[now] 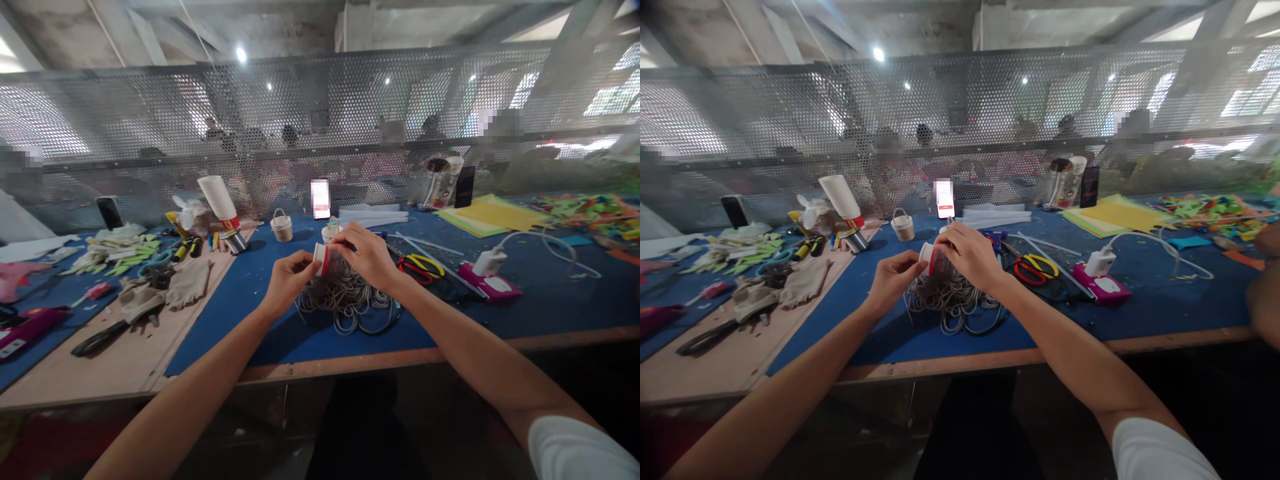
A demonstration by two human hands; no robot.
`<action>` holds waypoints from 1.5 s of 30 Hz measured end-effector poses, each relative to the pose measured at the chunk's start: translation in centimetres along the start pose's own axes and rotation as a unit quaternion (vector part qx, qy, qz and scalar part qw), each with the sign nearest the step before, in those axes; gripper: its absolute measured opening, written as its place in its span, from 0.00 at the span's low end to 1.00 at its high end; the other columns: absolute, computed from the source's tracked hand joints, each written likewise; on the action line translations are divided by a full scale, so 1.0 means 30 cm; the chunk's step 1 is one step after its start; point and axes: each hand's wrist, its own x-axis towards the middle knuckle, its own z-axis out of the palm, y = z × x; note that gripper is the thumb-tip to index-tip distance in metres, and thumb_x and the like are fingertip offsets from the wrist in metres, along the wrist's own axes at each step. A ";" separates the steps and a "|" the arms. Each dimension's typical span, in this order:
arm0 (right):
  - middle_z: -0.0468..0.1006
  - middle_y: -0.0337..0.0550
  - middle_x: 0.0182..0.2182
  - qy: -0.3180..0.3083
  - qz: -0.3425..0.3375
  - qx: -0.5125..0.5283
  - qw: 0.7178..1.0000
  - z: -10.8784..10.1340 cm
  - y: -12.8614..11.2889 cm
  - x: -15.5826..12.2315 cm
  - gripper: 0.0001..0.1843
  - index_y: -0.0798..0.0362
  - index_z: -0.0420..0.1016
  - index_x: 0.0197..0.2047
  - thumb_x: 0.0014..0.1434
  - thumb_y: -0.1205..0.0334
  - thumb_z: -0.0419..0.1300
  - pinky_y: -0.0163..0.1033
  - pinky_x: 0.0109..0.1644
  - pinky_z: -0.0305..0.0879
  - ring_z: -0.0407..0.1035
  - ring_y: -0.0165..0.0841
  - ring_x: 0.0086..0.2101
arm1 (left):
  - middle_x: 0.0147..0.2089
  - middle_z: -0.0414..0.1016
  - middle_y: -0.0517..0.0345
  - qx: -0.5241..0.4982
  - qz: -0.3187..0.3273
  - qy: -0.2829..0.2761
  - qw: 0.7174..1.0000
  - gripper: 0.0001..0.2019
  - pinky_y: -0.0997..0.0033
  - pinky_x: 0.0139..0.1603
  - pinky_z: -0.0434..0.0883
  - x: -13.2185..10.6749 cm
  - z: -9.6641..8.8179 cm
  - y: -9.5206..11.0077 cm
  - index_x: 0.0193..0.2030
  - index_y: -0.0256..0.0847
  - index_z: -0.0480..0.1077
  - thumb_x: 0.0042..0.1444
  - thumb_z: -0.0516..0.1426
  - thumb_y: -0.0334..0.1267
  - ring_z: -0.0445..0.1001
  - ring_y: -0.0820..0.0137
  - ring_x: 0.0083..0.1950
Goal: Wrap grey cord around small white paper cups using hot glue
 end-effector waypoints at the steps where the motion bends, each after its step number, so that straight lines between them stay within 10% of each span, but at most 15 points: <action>1: 0.77 0.42 0.41 0.002 -0.002 0.000 1.000 0.000 0.000 0.000 0.07 0.49 0.74 0.42 0.69 0.57 0.57 0.39 0.48 0.65 0.71 0.33 0.42 | 0.28 0.72 0.59 -0.001 0.000 -0.002 1.000 0.10 0.73 0.31 0.61 0.000 0.000 -0.001 0.31 0.37 0.76 0.56 0.61 0.42 0.65 0.73 0.29; 45: 0.78 0.42 0.41 0.002 0.030 -0.045 0.999 0.009 0.011 -0.002 0.06 0.49 0.75 0.40 0.67 0.59 0.58 0.39 0.45 0.63 0.71 0.33 0.40 | 0.31 0.74 0.59 -0.040 -0.005 -0.030 0.999 0.08 0.73 0.35 0.63 0.004 0.004 0.004 0.33 0.36 0.77 0.56 0.62 0.40 0.67 0.73 0.32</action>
